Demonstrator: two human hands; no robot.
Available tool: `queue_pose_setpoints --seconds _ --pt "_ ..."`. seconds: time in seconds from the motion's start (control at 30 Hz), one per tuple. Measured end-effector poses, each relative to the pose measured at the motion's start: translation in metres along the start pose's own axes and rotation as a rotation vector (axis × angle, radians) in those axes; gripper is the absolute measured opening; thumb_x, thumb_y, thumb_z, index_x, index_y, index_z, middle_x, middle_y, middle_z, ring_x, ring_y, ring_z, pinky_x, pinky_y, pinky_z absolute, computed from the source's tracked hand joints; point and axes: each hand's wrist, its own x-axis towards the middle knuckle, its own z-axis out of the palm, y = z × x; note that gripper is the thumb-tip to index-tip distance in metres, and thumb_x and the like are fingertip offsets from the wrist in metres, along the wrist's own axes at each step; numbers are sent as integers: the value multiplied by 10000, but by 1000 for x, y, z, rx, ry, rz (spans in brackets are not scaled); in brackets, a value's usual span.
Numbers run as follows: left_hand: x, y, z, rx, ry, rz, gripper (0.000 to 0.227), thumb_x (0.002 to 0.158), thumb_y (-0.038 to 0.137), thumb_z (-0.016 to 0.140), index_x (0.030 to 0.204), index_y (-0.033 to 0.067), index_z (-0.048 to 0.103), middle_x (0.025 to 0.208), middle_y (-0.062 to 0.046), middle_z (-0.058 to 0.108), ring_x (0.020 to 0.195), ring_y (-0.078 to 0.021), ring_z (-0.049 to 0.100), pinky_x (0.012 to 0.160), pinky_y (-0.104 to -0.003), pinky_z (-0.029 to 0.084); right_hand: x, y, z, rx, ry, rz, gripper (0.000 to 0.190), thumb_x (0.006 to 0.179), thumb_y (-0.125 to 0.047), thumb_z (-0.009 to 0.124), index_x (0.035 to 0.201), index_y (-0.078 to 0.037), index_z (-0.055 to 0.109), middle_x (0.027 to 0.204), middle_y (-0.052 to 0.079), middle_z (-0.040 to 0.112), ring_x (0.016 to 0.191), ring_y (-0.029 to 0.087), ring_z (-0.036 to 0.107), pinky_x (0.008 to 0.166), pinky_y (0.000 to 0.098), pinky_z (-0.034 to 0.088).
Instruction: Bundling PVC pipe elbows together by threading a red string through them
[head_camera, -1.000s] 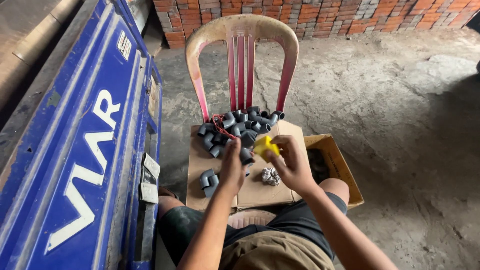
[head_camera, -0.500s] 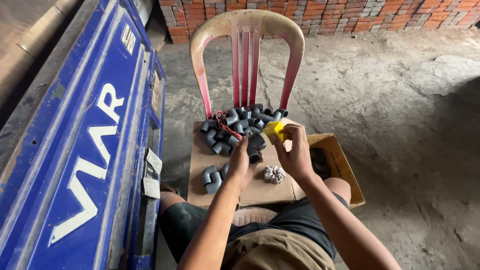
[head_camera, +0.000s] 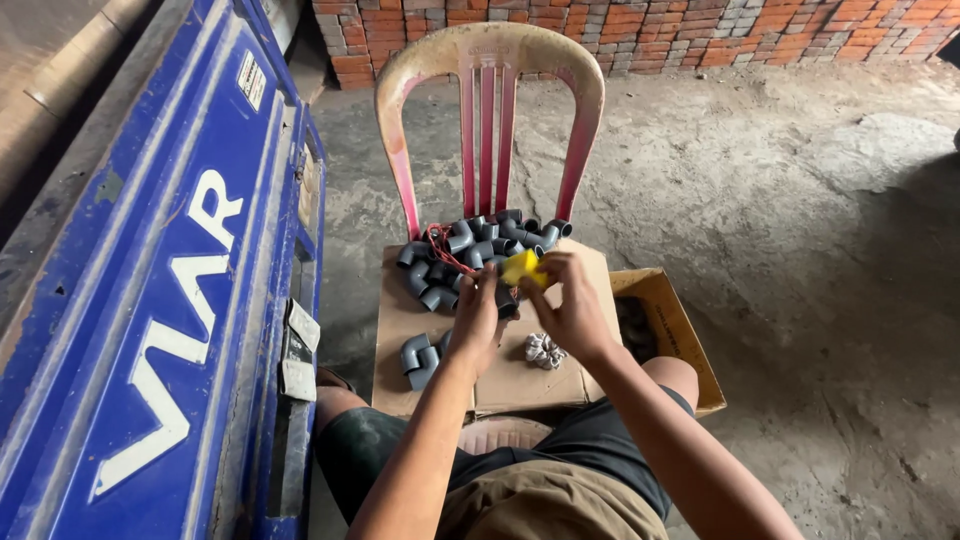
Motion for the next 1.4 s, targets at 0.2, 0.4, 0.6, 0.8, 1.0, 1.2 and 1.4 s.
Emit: queue_pose_setpoints --seconds 0.2,0.4,0.6,0.8,1.0,1.2,1.4 --pt "16 -8 1 -26 18 5 414 980 480 616 1104 108 483 818 -143 585 647 -217 590 600 -317 489 10 -16 -7 -17 30 -21 317 893 -195 825 1036 -47 584 1002 126 590 827 321 663 689 347 599" --pt "48 -24 -12 33 8 70 379 997 443 630 1095 113 472 804 -144 566 643 -234 592 605 -319 509 24 -1 -9 -16 66 50 288 968 -113 757 1076 4 517 985 173 532 808 393 660 688 398 607" --pt "5 26 15 51 -25 37 495 963 447 641 1271 102 465 1002 -167 601 820 -242 639 750 -384 541 33 -21 -7 90 -47 9 317 914 -159 804 1072 -50 551 1047 133 579 825 333 680 725 423 612" --pt "-5 38 13 64 -78 57 541 971 440 623 1338 92 429 1025 -167 563 808 -253 674 658 -307 561 36 3 -17 67 67 131 277 1004 -141 718 1124 -30 494 1093 154 521 855 316 635 744 404 586" --pt "-7 32 9 51 -169 120 492 938 291 718 1334 83 514 1012 -128 589 840 -229 652 681 -318 579 42 -29 -15 59 -9 12 292 951 -203 772 1076 -39 565 900 137 555 725 371 664 617 445 567" --pt "-28 52 7 173 -184 181 476 929 182 696 1368 91 536 970 -84 598 809 -164 625 609 -234 492 32 -24 -13 192 68 170 285 986 -134 728 1132 -7 520 954 148 559 775 317 675 718 400 585" --pt "-35 58 6 266 -208 245 500 887 153 736 1362 135 580 1092 -74 600 915 -170 598 691 -248 521 35 0 -10 70 30 126 259 995 -115 707 1130 -9 513 1007 205 531 804 428 659 672 446 602"
